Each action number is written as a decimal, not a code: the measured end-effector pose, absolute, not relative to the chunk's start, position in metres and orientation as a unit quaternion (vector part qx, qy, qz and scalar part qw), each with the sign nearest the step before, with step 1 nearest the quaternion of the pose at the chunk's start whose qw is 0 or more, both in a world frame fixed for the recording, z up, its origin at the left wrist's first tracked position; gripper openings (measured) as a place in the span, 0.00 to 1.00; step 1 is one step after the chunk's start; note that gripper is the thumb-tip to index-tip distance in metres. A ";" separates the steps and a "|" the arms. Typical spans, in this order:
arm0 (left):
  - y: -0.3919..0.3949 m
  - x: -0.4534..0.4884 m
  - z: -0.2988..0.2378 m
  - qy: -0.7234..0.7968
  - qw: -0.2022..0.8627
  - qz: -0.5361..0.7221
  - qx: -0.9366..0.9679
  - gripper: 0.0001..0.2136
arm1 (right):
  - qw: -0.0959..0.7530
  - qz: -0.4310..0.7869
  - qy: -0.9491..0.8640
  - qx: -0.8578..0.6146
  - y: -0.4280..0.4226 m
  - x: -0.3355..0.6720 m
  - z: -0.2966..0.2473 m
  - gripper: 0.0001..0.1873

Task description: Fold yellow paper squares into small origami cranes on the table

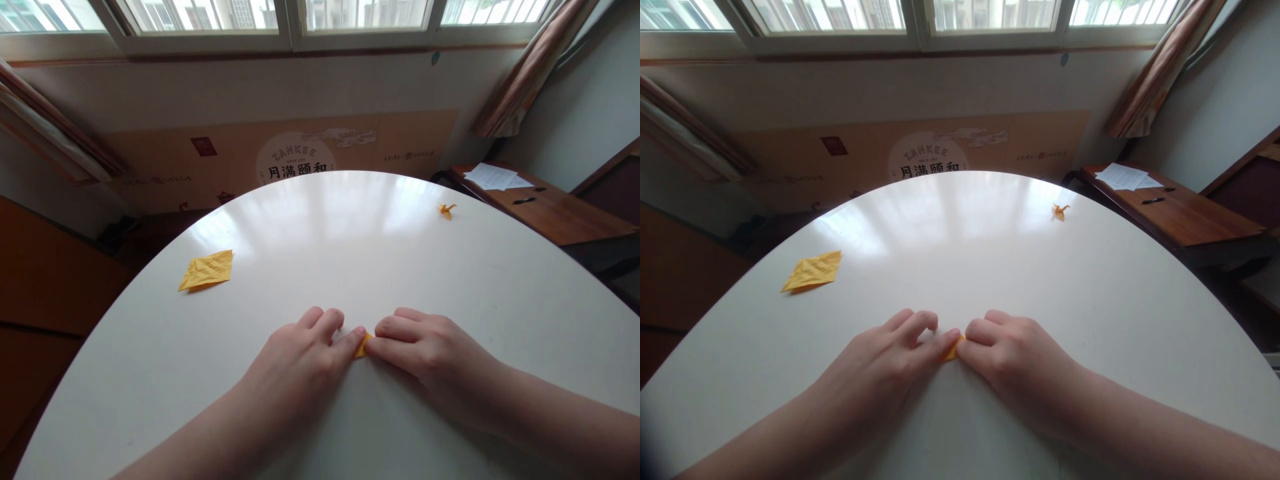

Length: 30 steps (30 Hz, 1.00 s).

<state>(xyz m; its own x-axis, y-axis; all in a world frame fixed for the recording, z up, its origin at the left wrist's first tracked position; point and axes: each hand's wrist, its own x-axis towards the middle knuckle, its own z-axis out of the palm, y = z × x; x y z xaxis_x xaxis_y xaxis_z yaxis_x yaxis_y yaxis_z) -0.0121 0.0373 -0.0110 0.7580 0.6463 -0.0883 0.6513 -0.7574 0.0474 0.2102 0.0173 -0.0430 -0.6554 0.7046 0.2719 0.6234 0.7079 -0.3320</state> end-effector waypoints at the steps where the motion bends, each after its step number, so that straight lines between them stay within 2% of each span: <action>1: 0.037 -0.012 -0.010 0.351 0.043 -0.039 0.935 0.19 | 0.190 0.108 -0.904 -0.367 0.017 0.210 -0.043 0.12; 7: 0.035 -0.014 -0.007 0.359 0.071 -0.047 0.929 0.18 | 0.186 0.179 -0.894 -0.367 0.019 0.216 -0.035 0.10; 13: 0.036 -0.016 -0.008 0.352 0.063 -0.043 0.933 0.20 | 0.251 0.249 -0.848 -0.394 0.027 0.224 -0.038 0.12; 22: 0.034 -0.017 -0.010 0.354 0.049 -0.028 0.933 0.19 | 0.202 0.169 -0.888 -0.377 0.025 0.218 -0.037 0.12; 30: 0.034 -0.016 -0.008 0.357 0.043 -0.033 0.933 0.17 | 0.123 0.135 -0.901 -0.393 0.011 0.221 -0.020 0.13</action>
<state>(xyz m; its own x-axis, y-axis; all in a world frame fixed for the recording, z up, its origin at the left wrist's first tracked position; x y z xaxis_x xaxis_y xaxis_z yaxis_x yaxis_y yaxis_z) -0.0158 0.0337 -0.0080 0.7432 0.6628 -0.0918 0.6684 -0.7416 0.0570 0.2210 0.0112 -0.0198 -0.6601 0.7422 0.1160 0.6759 0.6542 -0.3394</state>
